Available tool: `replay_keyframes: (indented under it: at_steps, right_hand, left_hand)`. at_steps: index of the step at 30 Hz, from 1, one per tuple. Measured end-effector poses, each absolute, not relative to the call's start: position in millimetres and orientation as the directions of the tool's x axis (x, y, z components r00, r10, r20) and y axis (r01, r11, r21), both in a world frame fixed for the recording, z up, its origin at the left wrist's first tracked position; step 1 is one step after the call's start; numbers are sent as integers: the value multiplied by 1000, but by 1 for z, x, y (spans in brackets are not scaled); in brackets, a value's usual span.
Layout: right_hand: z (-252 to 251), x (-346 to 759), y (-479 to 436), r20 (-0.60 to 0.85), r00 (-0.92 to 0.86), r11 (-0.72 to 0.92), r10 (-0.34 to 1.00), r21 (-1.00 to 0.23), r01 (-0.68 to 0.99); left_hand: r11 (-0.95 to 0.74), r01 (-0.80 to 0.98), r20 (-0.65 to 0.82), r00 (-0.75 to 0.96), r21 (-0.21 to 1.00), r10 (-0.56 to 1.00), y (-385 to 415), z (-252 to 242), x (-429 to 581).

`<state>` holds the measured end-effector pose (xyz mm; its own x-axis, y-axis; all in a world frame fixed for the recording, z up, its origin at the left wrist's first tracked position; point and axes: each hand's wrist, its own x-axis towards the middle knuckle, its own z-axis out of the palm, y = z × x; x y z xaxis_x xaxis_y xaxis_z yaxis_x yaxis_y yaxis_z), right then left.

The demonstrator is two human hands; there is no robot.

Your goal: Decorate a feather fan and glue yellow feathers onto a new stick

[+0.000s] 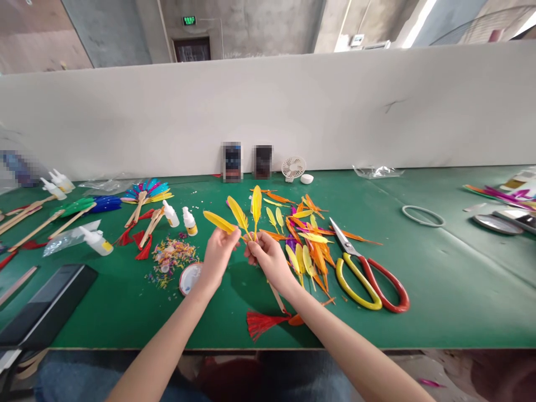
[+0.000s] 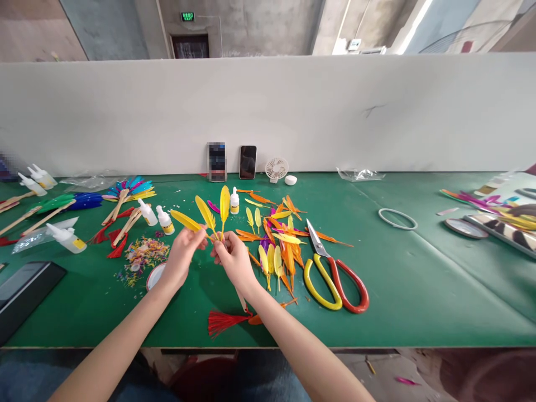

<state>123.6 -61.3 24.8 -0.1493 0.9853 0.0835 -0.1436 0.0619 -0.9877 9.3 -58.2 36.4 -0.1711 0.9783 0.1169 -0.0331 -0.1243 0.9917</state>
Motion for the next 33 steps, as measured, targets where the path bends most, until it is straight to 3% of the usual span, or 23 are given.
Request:
replay_keyframes:
  at_steps: [4, 10, 20, 25, 29, 33]
  right_hand:
    - [25, 124, -62, 72, -158, 50, 985, -990, -135]
    - [27, 123, -65, 65, -180, 40, 982, -990, -138]
    - [24, 123, -62, 59, -170, 33, 984, -988, -152]
    - [25, 124, -61, 55, -164, 28, 985, -986, -165]
    - [27, 125, -61, 58, -149, 29, 987, -982, -187]
    - [28, 126, -61, 54, -146, 26, 988, -981, -191]
  left_hand:
    - [-201, -16, 182, -354, 979, 917, -51, 47, -13]
    - [-305, -22, 271, -397, 952, 877, -44, 62, -34]
    - [-359, 297, 458, -416, 885, 785, -42, 64, -54]
    - [-271, 441, 465, -423, 855, 778, -50, 63, -64]
    - [-129, 686, 500, -373, 716, 782, -59, 62, -76]
    - [-108, 801, 516, -270, 589, 813, -65, 58, -82]
